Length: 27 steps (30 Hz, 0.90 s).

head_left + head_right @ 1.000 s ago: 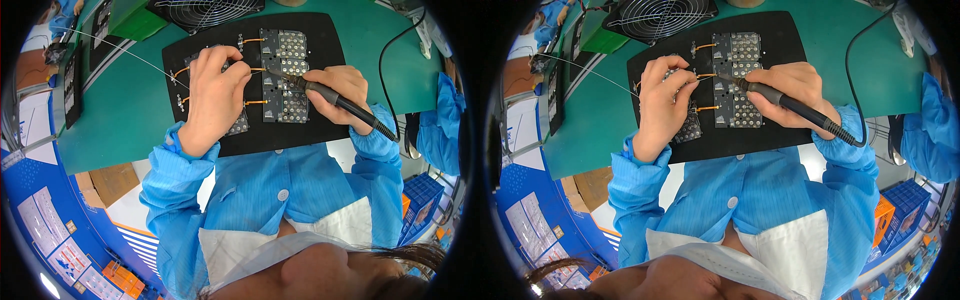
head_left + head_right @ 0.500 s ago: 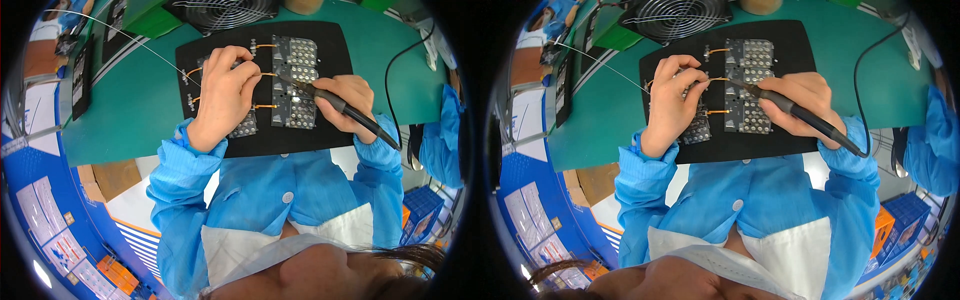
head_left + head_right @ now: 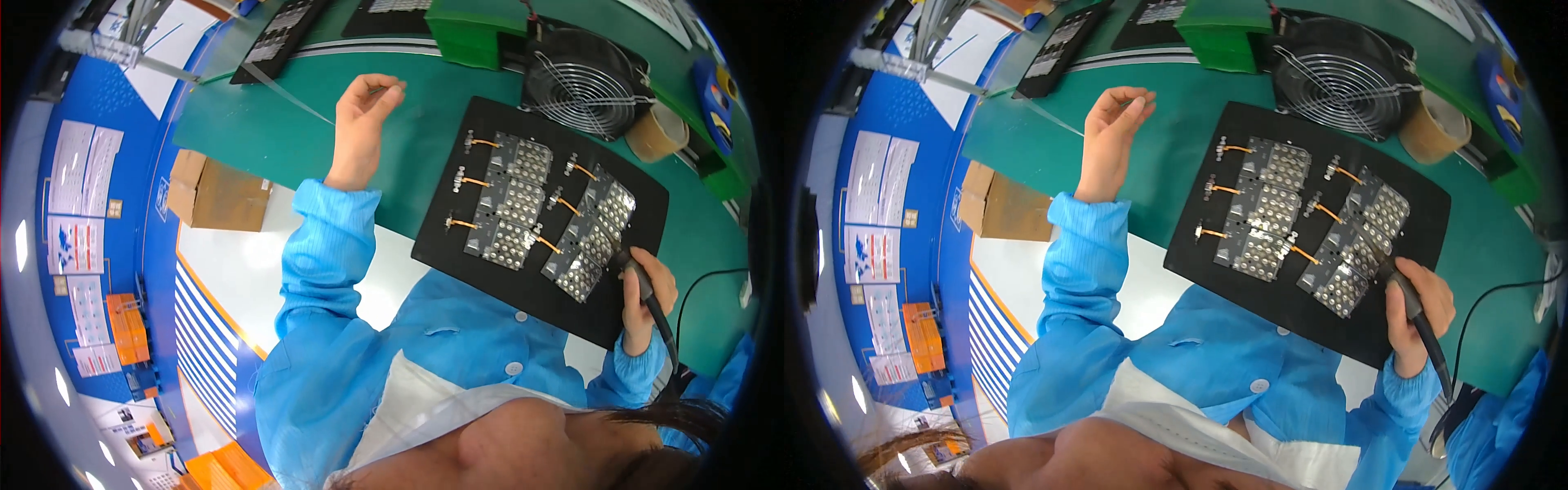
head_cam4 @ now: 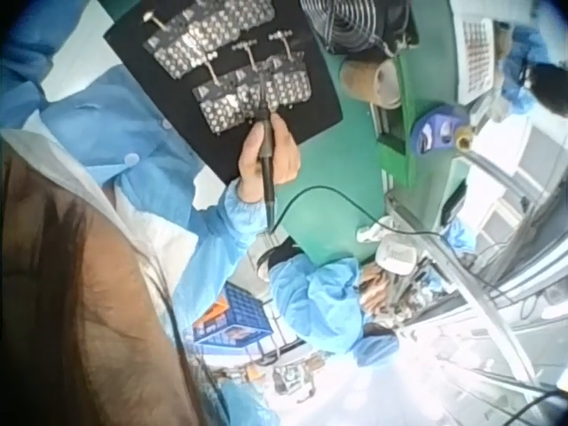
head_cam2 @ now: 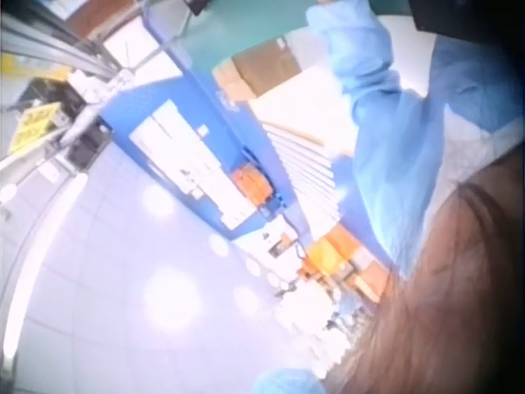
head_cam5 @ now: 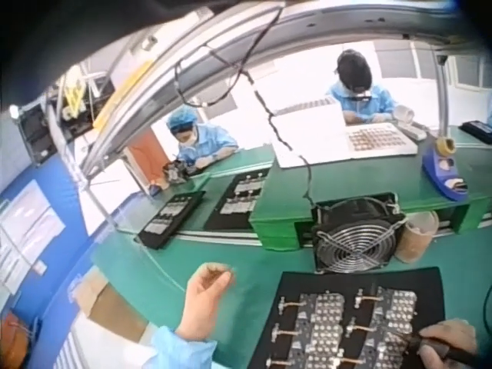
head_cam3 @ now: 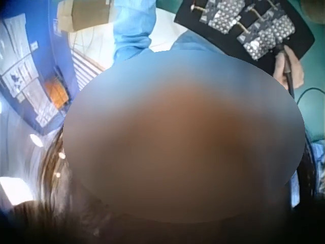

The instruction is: The person solders components onto a series of circuit boards at a workstation. This is done using a soldering iron and solder wire.

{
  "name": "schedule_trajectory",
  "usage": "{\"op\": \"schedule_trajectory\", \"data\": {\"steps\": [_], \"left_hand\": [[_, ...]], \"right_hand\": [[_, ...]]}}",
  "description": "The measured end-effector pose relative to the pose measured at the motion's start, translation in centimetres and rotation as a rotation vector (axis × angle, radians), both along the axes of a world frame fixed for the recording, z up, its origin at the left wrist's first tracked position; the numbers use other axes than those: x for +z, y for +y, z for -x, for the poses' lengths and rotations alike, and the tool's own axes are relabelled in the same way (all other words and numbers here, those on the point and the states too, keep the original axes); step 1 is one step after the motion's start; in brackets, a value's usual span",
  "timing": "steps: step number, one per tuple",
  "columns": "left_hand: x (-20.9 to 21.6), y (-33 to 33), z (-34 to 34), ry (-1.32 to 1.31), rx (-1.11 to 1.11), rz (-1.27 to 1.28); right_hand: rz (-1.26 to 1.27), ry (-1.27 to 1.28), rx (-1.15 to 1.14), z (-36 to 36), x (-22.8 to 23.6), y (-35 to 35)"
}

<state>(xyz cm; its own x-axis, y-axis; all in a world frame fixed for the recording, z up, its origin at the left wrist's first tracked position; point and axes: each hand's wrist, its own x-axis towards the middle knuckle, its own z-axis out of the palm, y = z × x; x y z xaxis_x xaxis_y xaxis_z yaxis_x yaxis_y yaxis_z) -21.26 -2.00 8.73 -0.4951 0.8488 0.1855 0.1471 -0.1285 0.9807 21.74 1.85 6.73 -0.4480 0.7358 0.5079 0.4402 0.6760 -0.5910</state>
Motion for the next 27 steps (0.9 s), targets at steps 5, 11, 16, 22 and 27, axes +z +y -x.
{"op": "schedule_trajectory", "data": {"steps": [5,11,16,22,27], "left_hand": [[-1.1,-0.1,3.6,-0.445,0.080,-0.266],[-3.7,0.3,5.7,-0.683,0.147,-0.332],[-4.2,0.8,5.8,-0.733,0.148,-0.352],[-4.3,0.9,6.1,-0.766,0.146,-0.392],[-4.2,0.7,6.0,-0.795,0.162,-0.403]], "right_hand": [[0.094,0.058,-0.056,-0.7,-1.0,0.2],[0.141,0.117,-0.039,0.0,-0.3,-0.3],[0.118,0.128,-0.027,0.2,-0.3,0.0],[0.095,0.142,-0.034,0.1,-0.5,0.2],[0.097,0.116,-0.012,0.1,-0.3,0.2]]}}
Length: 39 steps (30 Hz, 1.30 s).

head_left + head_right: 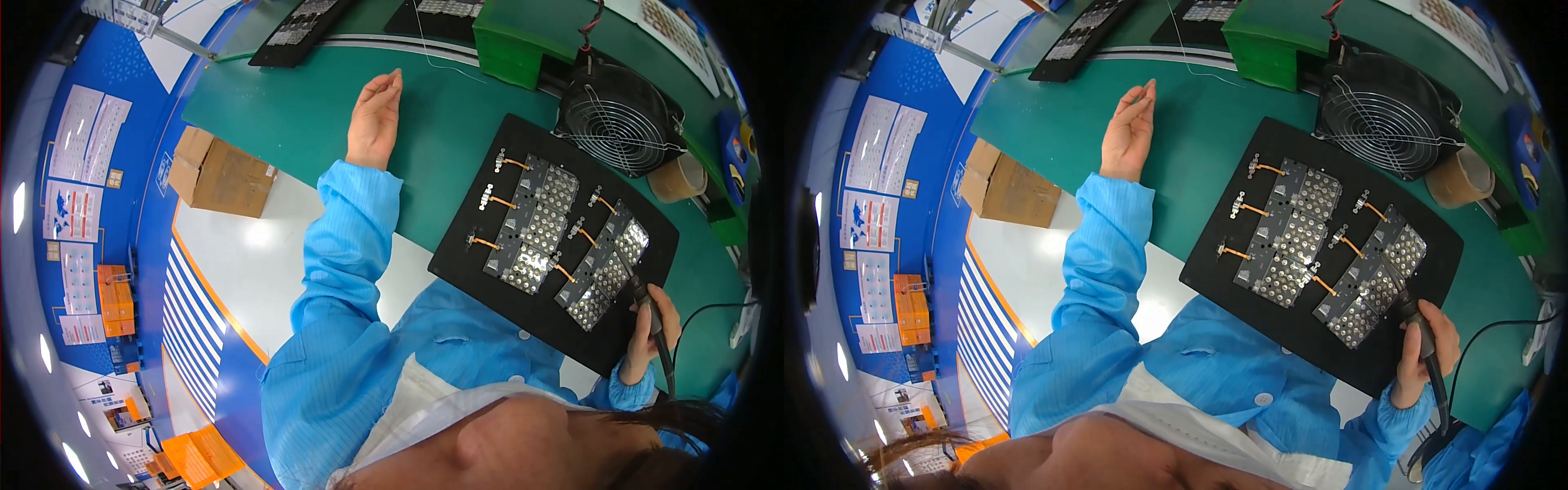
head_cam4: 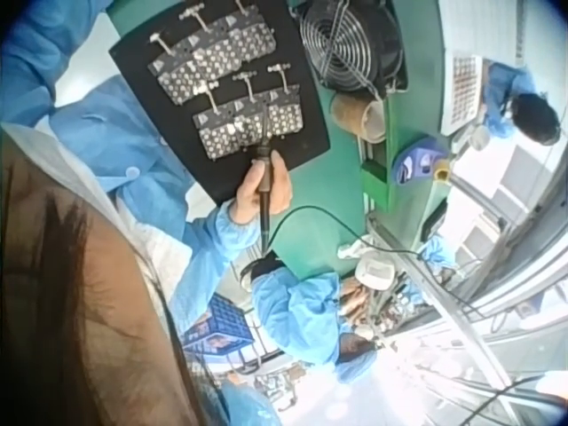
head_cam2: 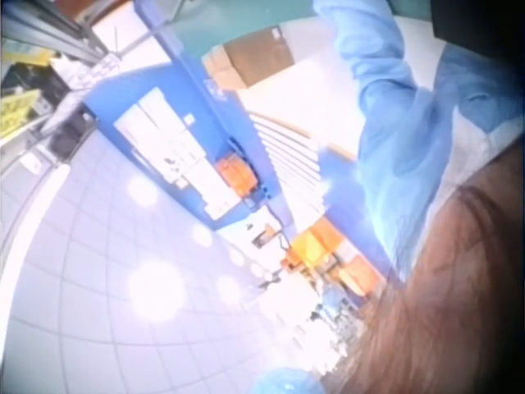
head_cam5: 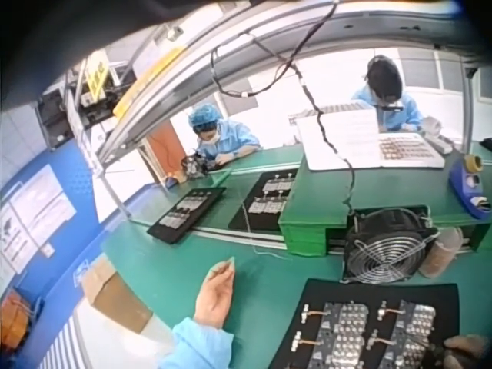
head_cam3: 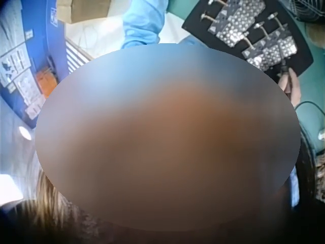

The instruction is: The person solders components onto a series of circuit boards at a workstation. This is done using a soldering iron and solder wire.

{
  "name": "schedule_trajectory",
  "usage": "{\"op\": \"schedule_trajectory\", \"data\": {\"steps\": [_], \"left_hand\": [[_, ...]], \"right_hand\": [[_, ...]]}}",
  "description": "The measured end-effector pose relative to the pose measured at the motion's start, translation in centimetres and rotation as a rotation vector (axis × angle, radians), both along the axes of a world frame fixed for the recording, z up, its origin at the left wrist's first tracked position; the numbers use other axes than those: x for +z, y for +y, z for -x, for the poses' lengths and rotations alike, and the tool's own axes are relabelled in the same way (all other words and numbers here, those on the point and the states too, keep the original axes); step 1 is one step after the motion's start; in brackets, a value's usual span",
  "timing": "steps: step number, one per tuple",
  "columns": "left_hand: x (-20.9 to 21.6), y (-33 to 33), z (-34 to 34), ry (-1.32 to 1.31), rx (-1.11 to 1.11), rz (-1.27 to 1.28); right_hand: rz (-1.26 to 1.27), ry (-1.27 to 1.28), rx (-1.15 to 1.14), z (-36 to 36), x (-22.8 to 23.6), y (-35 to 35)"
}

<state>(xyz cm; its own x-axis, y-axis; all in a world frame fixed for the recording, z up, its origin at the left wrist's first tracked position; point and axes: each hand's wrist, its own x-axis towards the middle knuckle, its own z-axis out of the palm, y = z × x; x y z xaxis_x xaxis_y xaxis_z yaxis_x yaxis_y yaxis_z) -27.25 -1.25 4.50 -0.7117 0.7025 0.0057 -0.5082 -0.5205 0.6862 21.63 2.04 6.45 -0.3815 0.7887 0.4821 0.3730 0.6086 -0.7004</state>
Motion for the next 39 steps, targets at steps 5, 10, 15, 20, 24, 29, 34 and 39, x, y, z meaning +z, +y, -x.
{"op": "schedule_trajectory", "data": {"steps": [5,10,15,20,24,29,34,39], "left_hand": [[-0.31,0.04,-0.23,-0.022,-0.004,-0.015],[-0.64,0.01,-0.17,-0.009,0.003,-0.017],[-0.84,-0.06,-0.08,-0.006,0.029,-0.015],[-0.50,-0.04,-0.38,0.003,0.031,-0.009],[-0.49,-0.05,-0.31,-0.015,0.038,0.000],[-0.48,-0.15,-0.36,-0.023,0.045,-0.014],[-0.42,-0.19,-0.48,-0.015,0.029,-0.013],[-0.22,-0.38,-0.63,-0.003,0.025,-0.005]], "right_hand": [[0.025,0.010,-0.003,-0.25,-0.21,-0.23],[0.029,-0.005,-0.007,-0.25,-0.10,-0.25],[0.019,-0.047,-0.013,-0.36,-0.11,-0.14],[0.015,-0.037,-0.013,-0.19,-0.09,-0.12],[0.005,-0.041,-0.012,-0.08,0.14,-0.09],[0.001,-0.017,-0.009,-0.22,-0.41,0.02],[-0.020,-0.045,-0.024,-0.49,-0.42,0.02],[-0.010,-0.060,-0.044,-0.46,-0.32,-0.11]]}}
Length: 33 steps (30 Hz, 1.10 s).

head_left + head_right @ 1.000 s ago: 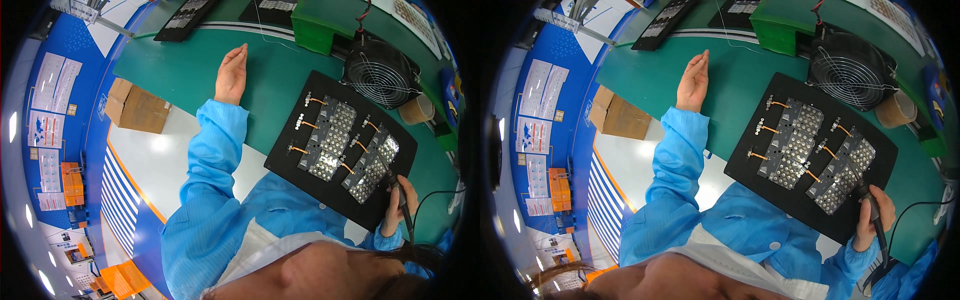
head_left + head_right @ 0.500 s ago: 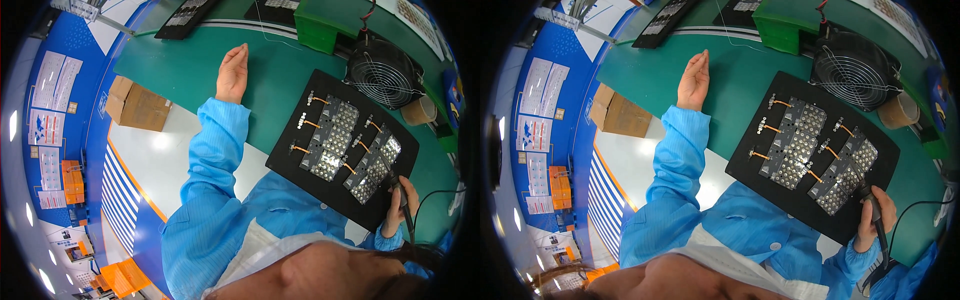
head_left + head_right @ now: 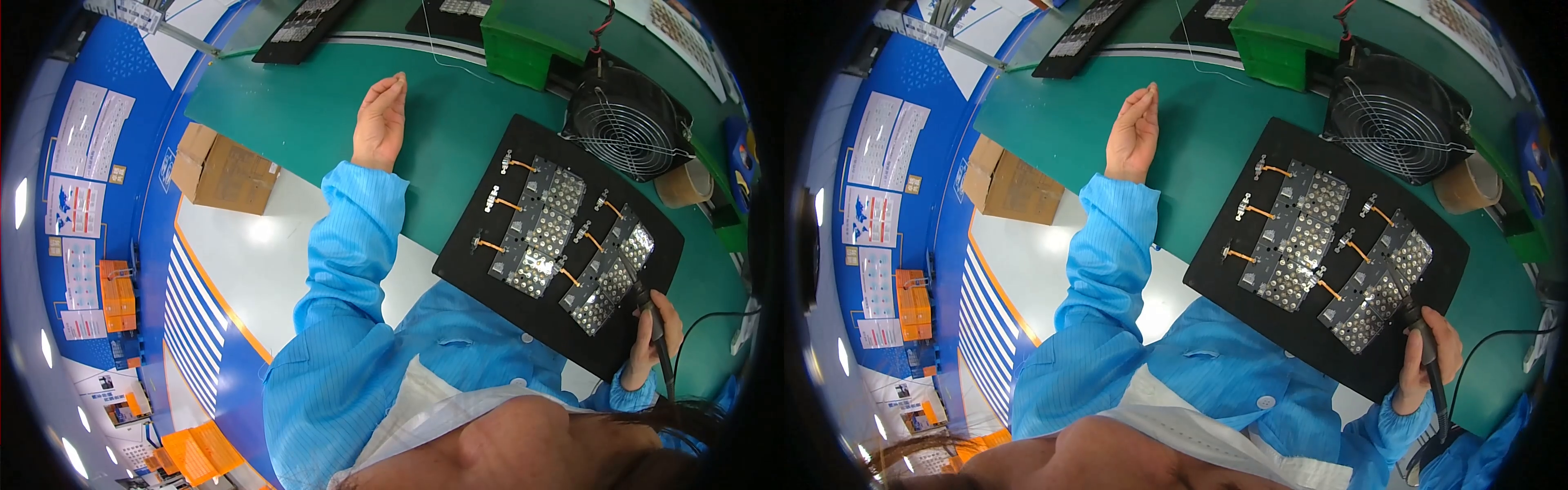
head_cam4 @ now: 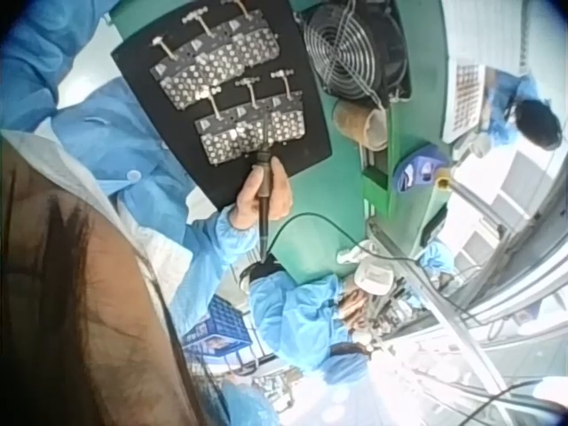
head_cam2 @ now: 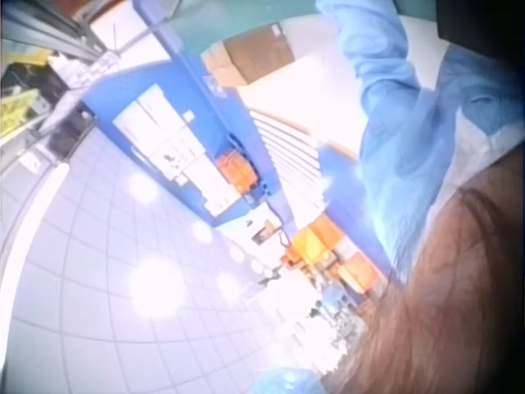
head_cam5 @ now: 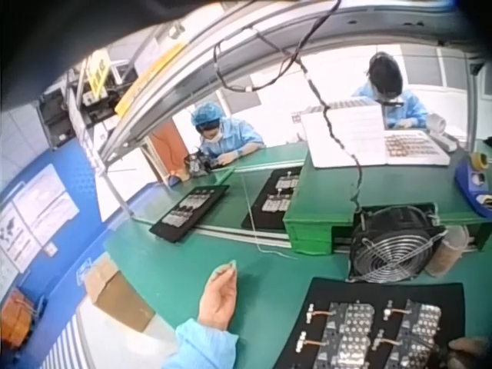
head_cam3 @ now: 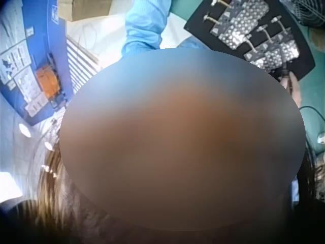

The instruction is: The person solders components onto a series of circuit boards at a workstation. This is done using a soldering iron and solder wire.

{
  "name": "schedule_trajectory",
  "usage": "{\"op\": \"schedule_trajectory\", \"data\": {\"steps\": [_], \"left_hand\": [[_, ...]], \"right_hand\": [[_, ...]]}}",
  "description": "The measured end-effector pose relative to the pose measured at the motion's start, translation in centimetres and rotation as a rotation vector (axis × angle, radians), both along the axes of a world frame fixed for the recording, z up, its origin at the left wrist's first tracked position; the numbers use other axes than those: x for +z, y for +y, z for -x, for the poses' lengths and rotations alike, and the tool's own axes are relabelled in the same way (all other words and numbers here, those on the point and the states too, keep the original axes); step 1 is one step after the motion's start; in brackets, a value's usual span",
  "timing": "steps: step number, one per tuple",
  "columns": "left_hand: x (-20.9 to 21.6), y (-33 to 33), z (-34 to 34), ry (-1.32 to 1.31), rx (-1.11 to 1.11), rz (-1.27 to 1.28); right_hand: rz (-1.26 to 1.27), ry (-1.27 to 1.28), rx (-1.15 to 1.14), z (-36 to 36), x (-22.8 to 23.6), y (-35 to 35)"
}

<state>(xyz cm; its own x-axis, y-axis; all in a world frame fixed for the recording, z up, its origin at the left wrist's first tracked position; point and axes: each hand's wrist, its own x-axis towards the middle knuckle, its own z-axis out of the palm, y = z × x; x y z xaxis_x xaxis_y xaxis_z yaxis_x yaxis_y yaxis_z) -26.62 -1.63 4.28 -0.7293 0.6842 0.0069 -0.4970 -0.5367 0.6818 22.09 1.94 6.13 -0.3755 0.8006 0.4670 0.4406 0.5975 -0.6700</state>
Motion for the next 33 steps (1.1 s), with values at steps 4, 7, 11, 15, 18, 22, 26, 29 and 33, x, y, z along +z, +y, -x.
{"op": "schedule_trajectory", "data": {"steps": [4,7,11,15,18,22,26,29,33], "left_hand": [[0.2,-0.1,-0.3,0.008,0.001,0.005],[-0.1,-0.1,-0.1,0.005,-0.010,-0.012],[0.0,-0.1,-0.1,-0.016,-0.018,-0.025],[0.0,-0.3,-0.3,-0.028,-0.019,-0.026],[0.0,-0.3,-0.3,-0.027,-0.025,-0.027],[-0.1,-0.3,-0.2,-0.028,-0.032,-0.026],[0.0,-0.3,-0.3,-0.027,-0.032,-0.012],[0.1,-0.1,-0.4,-0.012,-0.047,-0.016],[-0.9,-0.2,0.2,0.035,-0.061,-0.008]], "right_hand": [[-0.011,-0.009,0.004,-0.1,-0.1,0.1],[-0.008,-0.009,0.007,-0.1,0.0,0.3],[-0.147,-0.054,0.110,-0.2,-0.1,0.8],[-0.124,-0.054,0.103,-0.2,0.0,0.7],[0.024,-0.011,-0.006,-0.2,0.2,0.0],[0.032,-0.003,-0.012,-0.2,0.0,0.0],[0.021,-0.004,-0.030,-0.3,-0.4,0.1],[0.013,-0.001,-0.044,-0.5,-0.4,-0.1],[0.011,0.000,-0.029,-0.1,-0.7,0.2]]}}
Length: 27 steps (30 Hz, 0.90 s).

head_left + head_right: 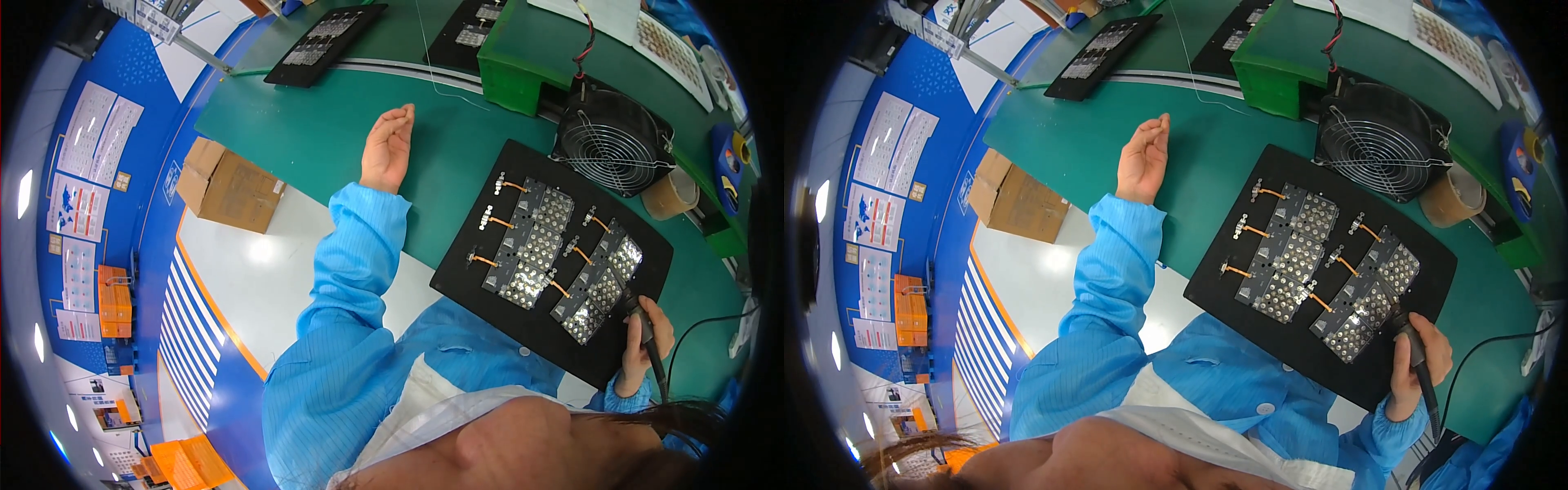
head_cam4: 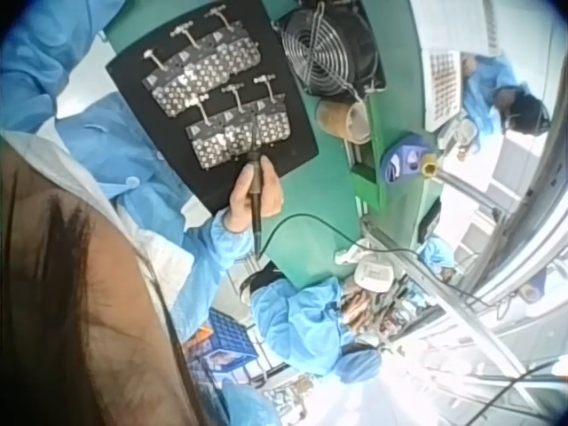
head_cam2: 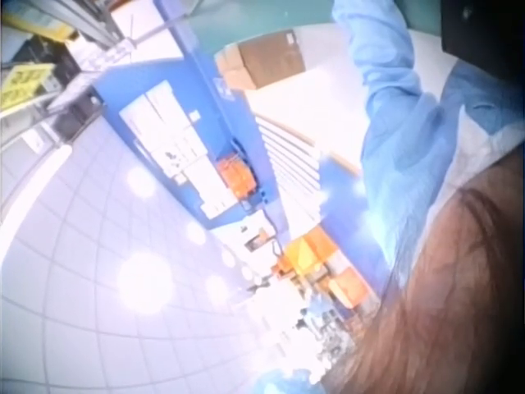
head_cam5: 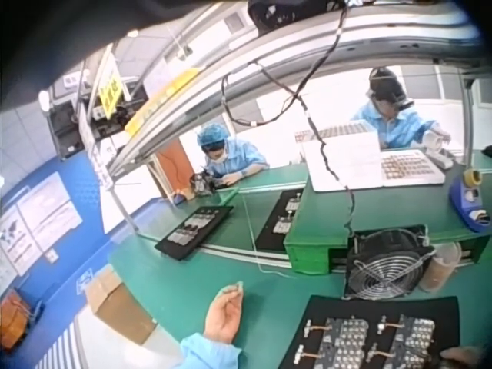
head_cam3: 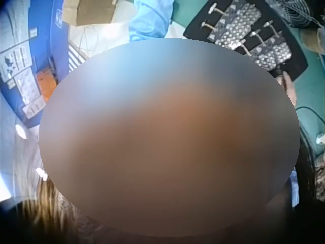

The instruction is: The person solders components onto a series of circuit boards at a workstation. This is done using a soldering iron and solder wire.

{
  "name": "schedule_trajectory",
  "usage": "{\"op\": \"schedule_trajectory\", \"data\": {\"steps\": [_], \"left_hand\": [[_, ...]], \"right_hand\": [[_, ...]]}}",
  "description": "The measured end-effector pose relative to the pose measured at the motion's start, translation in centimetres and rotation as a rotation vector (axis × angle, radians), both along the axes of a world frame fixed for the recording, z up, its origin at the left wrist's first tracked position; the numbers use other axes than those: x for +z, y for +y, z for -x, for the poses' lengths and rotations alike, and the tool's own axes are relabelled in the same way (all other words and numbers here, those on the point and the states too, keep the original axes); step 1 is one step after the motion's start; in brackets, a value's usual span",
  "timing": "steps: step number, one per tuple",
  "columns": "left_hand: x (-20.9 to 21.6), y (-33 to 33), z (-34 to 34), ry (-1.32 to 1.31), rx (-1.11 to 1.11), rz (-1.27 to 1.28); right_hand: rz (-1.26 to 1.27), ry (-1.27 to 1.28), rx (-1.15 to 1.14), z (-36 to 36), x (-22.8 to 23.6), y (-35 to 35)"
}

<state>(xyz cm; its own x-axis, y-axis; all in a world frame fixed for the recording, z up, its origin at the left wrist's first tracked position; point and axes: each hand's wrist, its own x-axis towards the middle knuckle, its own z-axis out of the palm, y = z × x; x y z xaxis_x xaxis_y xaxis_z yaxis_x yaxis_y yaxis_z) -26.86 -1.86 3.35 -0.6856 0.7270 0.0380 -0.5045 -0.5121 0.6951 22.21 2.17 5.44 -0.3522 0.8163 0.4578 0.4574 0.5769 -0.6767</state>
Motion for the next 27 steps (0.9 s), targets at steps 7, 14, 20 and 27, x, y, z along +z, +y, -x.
{"op": "schedule_trajectory", "data": {"steps": [7,14,20,27], "left_hand": [[0.6,-0.4,-0.5,-0.026,-0.003,-0.001],[1.7,0.5,-2.1,0.293,-0.084,0.151],[1.8,3.5,-2.2,1.233,0.090,0.512],[0.4,7.8,-1.7,1.737,0.136,0.749]], "right_hand": [[-0.020,-0.002,-0.008,-0.2,0.2,-0.4],[-0.036,-0.032,-0.008,-0.2,0.5,-0.5],[-0.027,-0.007,-0.016,0.4,0.8,0.2],[0.041,0.216,-0.009,0.1,0.5,0.4]]}}
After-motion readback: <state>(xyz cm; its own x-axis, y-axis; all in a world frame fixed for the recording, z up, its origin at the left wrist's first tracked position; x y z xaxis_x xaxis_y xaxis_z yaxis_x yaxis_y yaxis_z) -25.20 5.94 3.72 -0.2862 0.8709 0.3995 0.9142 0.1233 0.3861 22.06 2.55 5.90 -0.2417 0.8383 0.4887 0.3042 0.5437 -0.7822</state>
